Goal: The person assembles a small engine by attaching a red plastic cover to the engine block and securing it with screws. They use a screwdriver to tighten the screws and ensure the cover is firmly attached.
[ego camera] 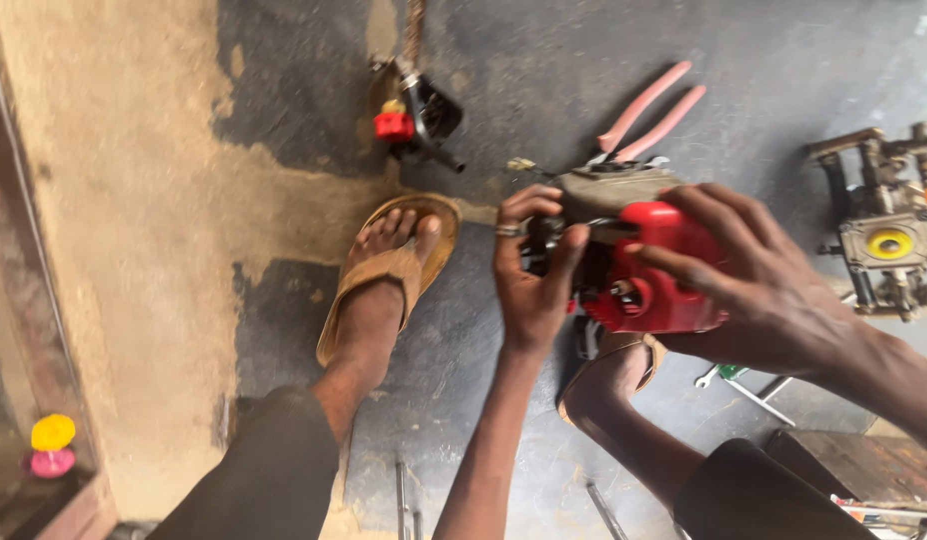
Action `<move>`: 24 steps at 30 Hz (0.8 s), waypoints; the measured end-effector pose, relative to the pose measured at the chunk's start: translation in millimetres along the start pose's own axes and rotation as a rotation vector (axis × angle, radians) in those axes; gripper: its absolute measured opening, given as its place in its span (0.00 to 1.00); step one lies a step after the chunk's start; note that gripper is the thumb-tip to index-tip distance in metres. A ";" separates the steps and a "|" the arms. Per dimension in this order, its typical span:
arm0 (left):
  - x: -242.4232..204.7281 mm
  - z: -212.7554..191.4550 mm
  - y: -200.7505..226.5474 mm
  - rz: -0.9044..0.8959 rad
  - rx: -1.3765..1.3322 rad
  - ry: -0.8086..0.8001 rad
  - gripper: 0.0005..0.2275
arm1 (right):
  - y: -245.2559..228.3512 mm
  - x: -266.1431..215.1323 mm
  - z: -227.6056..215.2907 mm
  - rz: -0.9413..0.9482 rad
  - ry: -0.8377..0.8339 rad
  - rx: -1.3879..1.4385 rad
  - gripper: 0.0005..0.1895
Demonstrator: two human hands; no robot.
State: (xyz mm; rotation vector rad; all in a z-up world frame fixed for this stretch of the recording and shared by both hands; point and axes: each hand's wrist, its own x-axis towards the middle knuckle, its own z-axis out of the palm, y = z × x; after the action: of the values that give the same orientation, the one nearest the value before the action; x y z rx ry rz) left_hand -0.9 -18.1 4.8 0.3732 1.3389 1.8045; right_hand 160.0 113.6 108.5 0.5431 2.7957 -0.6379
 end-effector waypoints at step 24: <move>-2.3 21.1 19.4 0.027 0.156 0.171 0.16 | 1.9 -3.1 -12.6 -0.053 0.079 -0.049 0.56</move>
State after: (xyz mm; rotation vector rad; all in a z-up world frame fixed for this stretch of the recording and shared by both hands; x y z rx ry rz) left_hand 5.9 -7.8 30.8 0.3271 1.6069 1.7915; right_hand 161.9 119.9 119.8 0.4974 2.9003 -0.5691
